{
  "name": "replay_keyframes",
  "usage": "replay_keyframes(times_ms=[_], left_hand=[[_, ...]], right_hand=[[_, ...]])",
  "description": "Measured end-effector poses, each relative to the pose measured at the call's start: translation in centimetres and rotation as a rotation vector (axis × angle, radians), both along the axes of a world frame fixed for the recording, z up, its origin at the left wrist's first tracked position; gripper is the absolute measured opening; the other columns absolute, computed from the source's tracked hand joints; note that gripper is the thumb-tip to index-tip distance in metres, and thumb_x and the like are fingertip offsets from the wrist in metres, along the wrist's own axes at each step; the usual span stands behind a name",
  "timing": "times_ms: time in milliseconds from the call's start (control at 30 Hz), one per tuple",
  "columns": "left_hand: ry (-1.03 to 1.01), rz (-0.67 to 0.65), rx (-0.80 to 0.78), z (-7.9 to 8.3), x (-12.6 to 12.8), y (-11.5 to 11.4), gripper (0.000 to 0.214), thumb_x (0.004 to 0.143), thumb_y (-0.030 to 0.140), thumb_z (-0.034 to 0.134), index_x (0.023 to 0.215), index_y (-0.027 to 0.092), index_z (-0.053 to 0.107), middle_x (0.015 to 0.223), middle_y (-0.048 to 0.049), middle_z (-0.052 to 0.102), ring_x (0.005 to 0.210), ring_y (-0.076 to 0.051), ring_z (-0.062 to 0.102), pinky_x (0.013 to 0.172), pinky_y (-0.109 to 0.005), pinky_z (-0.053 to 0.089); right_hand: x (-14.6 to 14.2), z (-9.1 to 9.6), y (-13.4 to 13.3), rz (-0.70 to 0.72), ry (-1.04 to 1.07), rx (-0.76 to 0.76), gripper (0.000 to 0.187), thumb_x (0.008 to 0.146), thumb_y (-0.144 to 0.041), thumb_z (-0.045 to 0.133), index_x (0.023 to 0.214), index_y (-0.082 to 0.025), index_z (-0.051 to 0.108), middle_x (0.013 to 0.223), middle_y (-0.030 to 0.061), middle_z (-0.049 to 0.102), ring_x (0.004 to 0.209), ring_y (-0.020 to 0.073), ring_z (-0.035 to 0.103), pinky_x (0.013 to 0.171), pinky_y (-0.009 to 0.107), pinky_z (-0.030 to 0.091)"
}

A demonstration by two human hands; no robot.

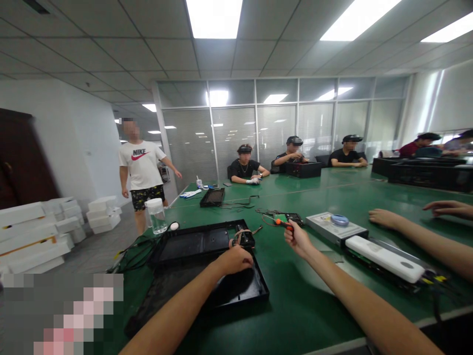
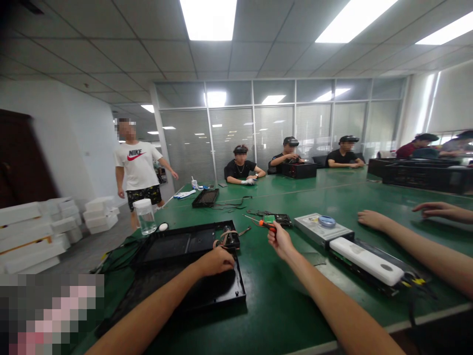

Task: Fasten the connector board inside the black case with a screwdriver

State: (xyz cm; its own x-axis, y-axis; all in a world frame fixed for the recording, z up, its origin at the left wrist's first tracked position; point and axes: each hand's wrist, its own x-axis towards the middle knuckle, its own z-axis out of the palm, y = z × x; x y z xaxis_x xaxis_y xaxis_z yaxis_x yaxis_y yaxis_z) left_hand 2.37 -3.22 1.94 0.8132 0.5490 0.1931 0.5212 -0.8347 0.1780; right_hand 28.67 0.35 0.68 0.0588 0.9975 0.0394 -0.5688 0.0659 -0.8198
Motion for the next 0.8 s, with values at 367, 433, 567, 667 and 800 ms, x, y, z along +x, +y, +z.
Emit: replay_keyframes(times_ms=[367, 433, 567, 667, 800], left_hand=[[0.138, 0.047, -0.041, 4.4, -2.2, -0.9, 0.019, 0.081, 0.030, 0.052, 0.096, 0.020, 0.058, 0.085, -0.0017, 0.063, 0.079, -0.015, 0.058, 0.073, -0.022, 0.040], [0.082, 0.174, 0.004, 4.9, -4.4, -0.3, 0.026, 0.082, 0.034, 0.048, 0.104, 0.020, 0.052, 0.088, -0.0032, 0.061, 0.080, -0.016, 0.056, 0.071, -0.024, 0.039], [0.069, 0.424, -0.008, 3.9, -9.7, 1.7, 0.035, 0.078, 0.041, 0.052, 0.101, 0.016, 0.047, 0.088, -0.0047, 0.058, 0.077, -0.017, 0.054, 0.065, -0.024, 0.039], [0.146, 0.415, -0.066, 2.5, -12.6, 3.1, 0.030, 0.079, 0.045, 0.048, 0.084, 0.016, 0.053, 0.079, -0.0026, 0.058, 0.070, -0.015, 0.053, 0.061, -0.022, 0.037], [0.173, 0.344, -0.117, 1.3, -13.7, 3.8, 0.036, 0.084, 0.044, 0.041, 0.072, 0.015, 0.057, 0.070, -0.0014, 0.058, 0.065, -0.013, 0.051, 0.060, -0.020, 0.036]], right_hand=[[-2.0, 1.3, -2.1, 0.271, -0.209, 0.185, 0.020, 0.079, -0.033, 0.053, 0.089, -0.017, 0.050, 0.075, 0.0007, 0.055, 0.062, 0.0088, 0.055, 0.062, 0.024, 0.049], [-3.0, 2.1, -3.8, 0.317, -0.530, 0.363, 0.017, 0.076, -0.029, 0.055, 0.086, -0.017, 0.049, 0.076, -0.0002, 0.054, 0.062, 0.0094, 0.053, 0.063, 0.026, 0.047], [-5.9, 2.5, -9.0, 0.312, -1.359, 0.784, 0.012, 0.072, -0.020, 0.055, 0.083, -0.017, 0.051, 0.080, 0.0014, 0.055, 0.070, 0.0126, 0.051, 0.064, 0.026, 0.040], [-7.2, 1.6, -13.1, 0.362, -1.763, 0.954, 0.018, 0.076, -0.022, 0.050, 0.094, -0.018, 0.052, 0.084, 0.0039, 0.058, 0.075, 0.0156, 0.053, 0.064, 0.026, 0.036], [-6.3, 0.0, -16.7, 0.271, -1.912, 0.971, 0.009, 0.081, -0.022, 0.045, 0.084, -0.020, 0.053, 0.082, 0.0027, 0.058, 0.072, 0.0156, 0.053, 0.059, 0.026, 0.032]])
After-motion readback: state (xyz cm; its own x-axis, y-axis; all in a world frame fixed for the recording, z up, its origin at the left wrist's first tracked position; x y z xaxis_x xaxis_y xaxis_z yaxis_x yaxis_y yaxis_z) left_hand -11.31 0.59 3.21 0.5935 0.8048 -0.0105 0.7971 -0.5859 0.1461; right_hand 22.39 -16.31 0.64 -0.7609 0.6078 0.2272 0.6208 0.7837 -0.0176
